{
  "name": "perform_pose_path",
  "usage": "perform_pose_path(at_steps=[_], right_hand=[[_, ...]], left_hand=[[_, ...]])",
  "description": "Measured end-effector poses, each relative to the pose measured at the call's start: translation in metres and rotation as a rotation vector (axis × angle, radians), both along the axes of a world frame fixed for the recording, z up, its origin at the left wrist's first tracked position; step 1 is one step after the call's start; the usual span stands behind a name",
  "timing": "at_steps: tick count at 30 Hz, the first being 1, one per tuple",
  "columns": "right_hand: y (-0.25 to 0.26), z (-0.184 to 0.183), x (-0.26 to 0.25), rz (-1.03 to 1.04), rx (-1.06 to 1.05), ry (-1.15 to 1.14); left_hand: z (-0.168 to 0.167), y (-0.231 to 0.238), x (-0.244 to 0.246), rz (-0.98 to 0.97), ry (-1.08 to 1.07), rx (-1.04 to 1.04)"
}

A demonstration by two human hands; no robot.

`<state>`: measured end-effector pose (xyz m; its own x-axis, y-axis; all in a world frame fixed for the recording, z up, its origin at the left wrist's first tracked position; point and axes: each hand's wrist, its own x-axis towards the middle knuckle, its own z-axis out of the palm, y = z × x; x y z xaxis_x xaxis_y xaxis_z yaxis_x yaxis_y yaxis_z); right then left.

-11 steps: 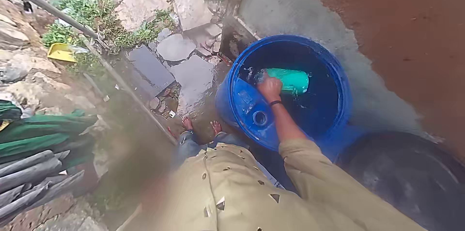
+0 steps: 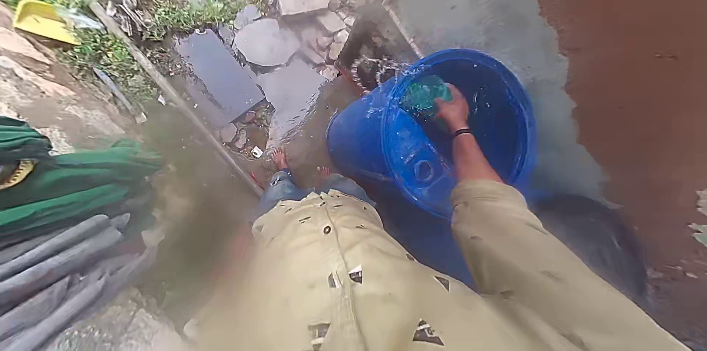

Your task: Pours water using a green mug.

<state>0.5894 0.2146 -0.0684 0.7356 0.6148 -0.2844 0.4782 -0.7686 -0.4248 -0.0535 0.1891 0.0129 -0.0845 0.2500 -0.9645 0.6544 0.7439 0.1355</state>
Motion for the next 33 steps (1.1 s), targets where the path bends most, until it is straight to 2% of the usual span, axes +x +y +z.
perform_pose_path(at_steps=[2,3,4,5,7,10,14,17,19,21,23,25,29,33], right_hand=[[-0.003,0.022,0.006,-0.151,0.185,0.111],[-0.004,0.034,0.006,-0.233,0.272,0.146],[-0.008,0.049,0.004,-0.315,0.344,0.178],[-0.011,0.064,0.003,-0.385,0.417,0.206],[-0.019,0.100,-0.002,-0.439,0.496,0.256],[-0.043,0.166,-0.041,-0.366,0.556,0.289],[-0.054,0.227,-0.088,-0.197,0.689,0.297],[-0.047,0.257,-0.129,-0.121,0.771,0.332],[-0.036,0.264,-0.161,-0.098,0.822,0.411],[-0.025,0.257,-0.195,-0.134,0.862,0.519],[-0.016,0.235,-0.227,-0.178,0.839,0.630],[-0.007,0.197,-0.254,-0.236,0.794,0.743],[0.010,0.080,-0.299,-0.437,0.646,0.936],[0.015,-0.047,-0.340,-0.745,0.494,0.979]], left_hand=[[-0.149,-0.033,-0.081,0.128,0.005,0.349],[-0.199,-0.031,-0.112,0.148,-0.018,0.435],[-0.227,-0.022,-0.135,0.137,-0.034,0.465],[-0.236,-0.007,-0.147,0.120,-0.047,0.455],[-0.222,0.027,-0.151,0.137,-0.035,0.411],[-0.213,0.054,-0.148,0.220,0.032,0.367],[-0.233,0.049,-0.140,0.095,0.034,0.297],[-0.241,0.039,-0.124,-0.029,0.016,0.259],[-0.223,0.042,-0.098,-0.090,-0.005,0.237],[-0.189,0.051,-0.063,-0.159,-0.029,0.207],[-0.165,0.059,-0.039,-0.193,-0.045,0.199],[-0.163,0.061,-0.034,-0.198,-0.064,0.205],[-0.210,0.047,-0.074,-0.167,-0.082,0.291],[-0.197,0.046,-0.102,-0.119,-0.031,0.282]])
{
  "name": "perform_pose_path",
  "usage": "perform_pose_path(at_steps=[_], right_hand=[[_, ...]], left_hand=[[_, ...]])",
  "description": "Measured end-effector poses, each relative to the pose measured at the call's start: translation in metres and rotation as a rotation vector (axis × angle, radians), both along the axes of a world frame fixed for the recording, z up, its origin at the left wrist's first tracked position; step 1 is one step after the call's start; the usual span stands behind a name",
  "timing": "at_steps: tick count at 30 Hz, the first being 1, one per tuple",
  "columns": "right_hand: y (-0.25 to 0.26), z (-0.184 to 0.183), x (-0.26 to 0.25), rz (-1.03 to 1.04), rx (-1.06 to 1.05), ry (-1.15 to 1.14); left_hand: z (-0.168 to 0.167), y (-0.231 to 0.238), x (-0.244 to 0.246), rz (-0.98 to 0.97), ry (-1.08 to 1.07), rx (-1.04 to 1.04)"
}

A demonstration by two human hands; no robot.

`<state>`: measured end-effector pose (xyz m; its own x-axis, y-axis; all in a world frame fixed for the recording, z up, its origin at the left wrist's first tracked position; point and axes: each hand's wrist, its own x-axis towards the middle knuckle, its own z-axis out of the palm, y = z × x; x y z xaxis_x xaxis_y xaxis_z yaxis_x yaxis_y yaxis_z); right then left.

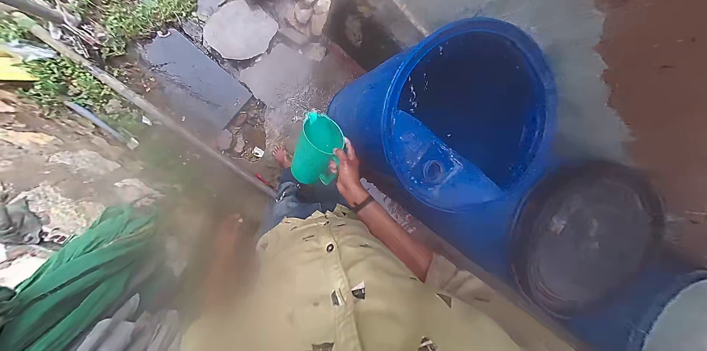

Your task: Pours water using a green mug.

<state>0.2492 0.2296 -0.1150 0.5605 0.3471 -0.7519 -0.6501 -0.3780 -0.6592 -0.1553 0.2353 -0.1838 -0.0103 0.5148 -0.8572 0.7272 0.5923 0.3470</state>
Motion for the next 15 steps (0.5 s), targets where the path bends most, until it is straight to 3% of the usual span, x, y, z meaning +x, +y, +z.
perform_pose_path(at_steps=[3,6,11,15], right_hand=[[-0.002,-0.067,-0.004,-0.053,-0.207,0.016],[-0.001,-0.108,0.017,-0.013,-0.343,0.009],[0.009,-0.134,0.053,0.104,-0.431,-0.063],[0.043,-0.136,0.085,0.237,-0.400,-0.133]], left_hand=[[0.006,-0.008,-0.027,0.038,0.033,-0.008],[0.031,-0.005,-0.018,0.167,0.090,-0.078],[0.022,-0.025,-0.039,0.125,0.106,-0.049],[0.048,-0.004,-0.005,0.130,0.129,-0.112]])
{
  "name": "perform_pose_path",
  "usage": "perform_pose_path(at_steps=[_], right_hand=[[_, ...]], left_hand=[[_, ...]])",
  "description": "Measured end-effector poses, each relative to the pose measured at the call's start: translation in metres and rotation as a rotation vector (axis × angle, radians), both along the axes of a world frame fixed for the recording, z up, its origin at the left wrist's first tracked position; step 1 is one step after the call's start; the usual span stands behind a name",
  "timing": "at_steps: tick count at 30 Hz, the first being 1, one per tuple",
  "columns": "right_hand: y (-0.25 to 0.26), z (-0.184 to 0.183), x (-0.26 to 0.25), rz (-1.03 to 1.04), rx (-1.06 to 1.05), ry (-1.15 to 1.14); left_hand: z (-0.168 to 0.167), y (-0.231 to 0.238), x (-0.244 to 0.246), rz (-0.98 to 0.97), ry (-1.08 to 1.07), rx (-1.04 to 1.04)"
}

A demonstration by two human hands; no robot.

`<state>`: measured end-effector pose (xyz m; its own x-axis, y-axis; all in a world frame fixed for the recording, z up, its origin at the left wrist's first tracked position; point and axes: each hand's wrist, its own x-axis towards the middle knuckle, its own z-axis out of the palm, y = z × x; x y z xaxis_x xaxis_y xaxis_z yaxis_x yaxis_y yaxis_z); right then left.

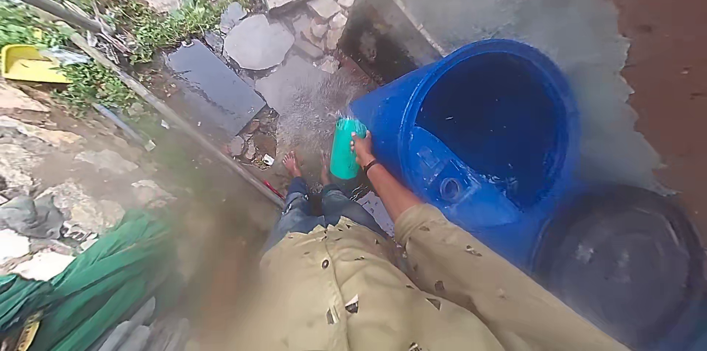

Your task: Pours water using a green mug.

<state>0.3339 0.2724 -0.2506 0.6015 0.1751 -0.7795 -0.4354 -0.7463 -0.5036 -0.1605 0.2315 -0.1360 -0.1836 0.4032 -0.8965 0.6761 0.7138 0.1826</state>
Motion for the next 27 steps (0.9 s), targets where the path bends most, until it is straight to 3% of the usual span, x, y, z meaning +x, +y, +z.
perform_pose_path(at_steps=[2,5,12,18,21,23,27], right_hand=[[0.026,0.013,0.011,0.086,0.001,0.013],[0.078,0.020,0.025,0.180,0.055,0.001],[0.135,0.043,0.008,0.379,0.266,0.003],[0.113,0.056,-0.026,0.576,0.451,-0.080],[0.074,0.089,-0.044,0.600,0.398,-0.022],[0.053,0.085,-0.051,0.535,0.377,0.012],[0.034,0.041,-0.052,0.218,0.330,0.049]], left_hand=[[-0.002,0.003,0.003,-0.005,-0.011,0.002],[-0.034,-0.007,-0.015,-0.072,-0.083,0.134],[-0.039,-0.018,-0.013,-0.056,-0.087,0.179],[-0.043,-0.054,-0.016,-0.027,-0.070,0.072],[-0.048,-0.067,-0.016,-0.030,-0.056,0.030],[-0.059,-0.077,-0.021,-0.012,-0.043,0.044],[-0.068,-0.076,-0.019,0.081,-0.013,0.092]])
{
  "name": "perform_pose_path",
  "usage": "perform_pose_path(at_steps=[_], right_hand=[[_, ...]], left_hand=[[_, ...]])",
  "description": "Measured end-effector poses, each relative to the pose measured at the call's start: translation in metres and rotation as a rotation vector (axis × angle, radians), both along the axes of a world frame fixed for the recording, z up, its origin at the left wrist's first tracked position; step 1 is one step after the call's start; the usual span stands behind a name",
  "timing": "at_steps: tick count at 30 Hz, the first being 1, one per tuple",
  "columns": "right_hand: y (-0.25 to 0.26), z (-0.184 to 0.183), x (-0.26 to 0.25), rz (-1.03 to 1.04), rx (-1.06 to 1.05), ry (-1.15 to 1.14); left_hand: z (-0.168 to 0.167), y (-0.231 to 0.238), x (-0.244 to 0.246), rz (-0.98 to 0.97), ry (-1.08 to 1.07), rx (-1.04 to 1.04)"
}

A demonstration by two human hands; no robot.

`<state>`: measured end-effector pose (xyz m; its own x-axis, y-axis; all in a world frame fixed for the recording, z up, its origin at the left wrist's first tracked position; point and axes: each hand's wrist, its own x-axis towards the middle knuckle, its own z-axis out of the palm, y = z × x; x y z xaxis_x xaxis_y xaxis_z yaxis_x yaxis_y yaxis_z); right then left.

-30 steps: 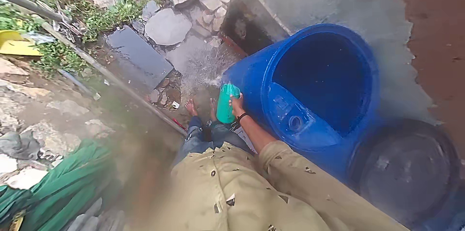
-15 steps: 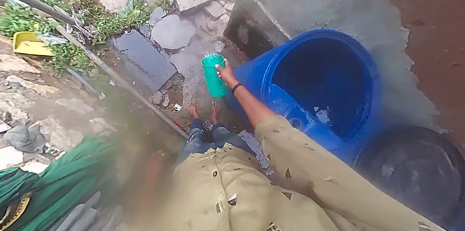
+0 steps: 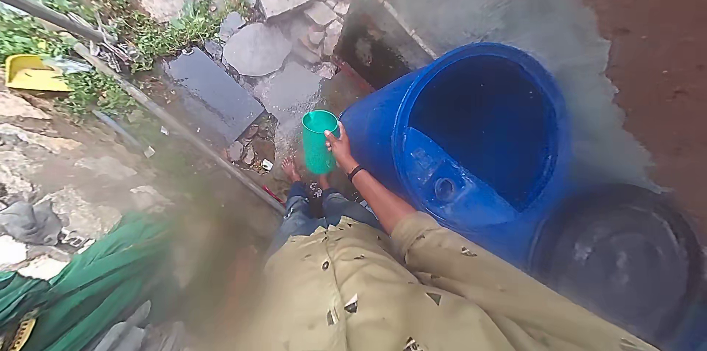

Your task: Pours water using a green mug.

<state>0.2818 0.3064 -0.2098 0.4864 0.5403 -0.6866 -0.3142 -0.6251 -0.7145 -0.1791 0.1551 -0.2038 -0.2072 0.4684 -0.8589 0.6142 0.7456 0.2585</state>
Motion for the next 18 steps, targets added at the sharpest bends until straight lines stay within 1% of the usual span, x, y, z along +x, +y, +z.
perform_pose_path(at_steps=[2,5,8,11,14,18], right_hand=[[-0.009,-0.005,0.001,-0.143,-0.076,0.034],[-0.018,-0.008,0.008,-0.261,-0.151,0.065],[-0.017,-0.013,0.024,-0.424,-0.161,0.094],[-0.012,-0.016,0.046,-0.620,-0.108,0.148],[-0.001,-0.015,0.058,-0.745,-0.021,0.239],[0.035,-0.021,0.078,-0.981,0.160,0.308]], left_hand=[[0.009,0.014,0.004,-0.030,-0.046,0.006],[0.022,0.038,0.008,-0.093,-0.071,0.012],[0.012,0.050,0.000,-0.106,-0.081,0.050],[0.027,0.068,0.015,-0.040,-0.064,0.032],[0.038,0.076,0.022,-0.016,-0.060,0.012],[0.047,0.081,0.021,-0.035,-0.053,-0.003]])
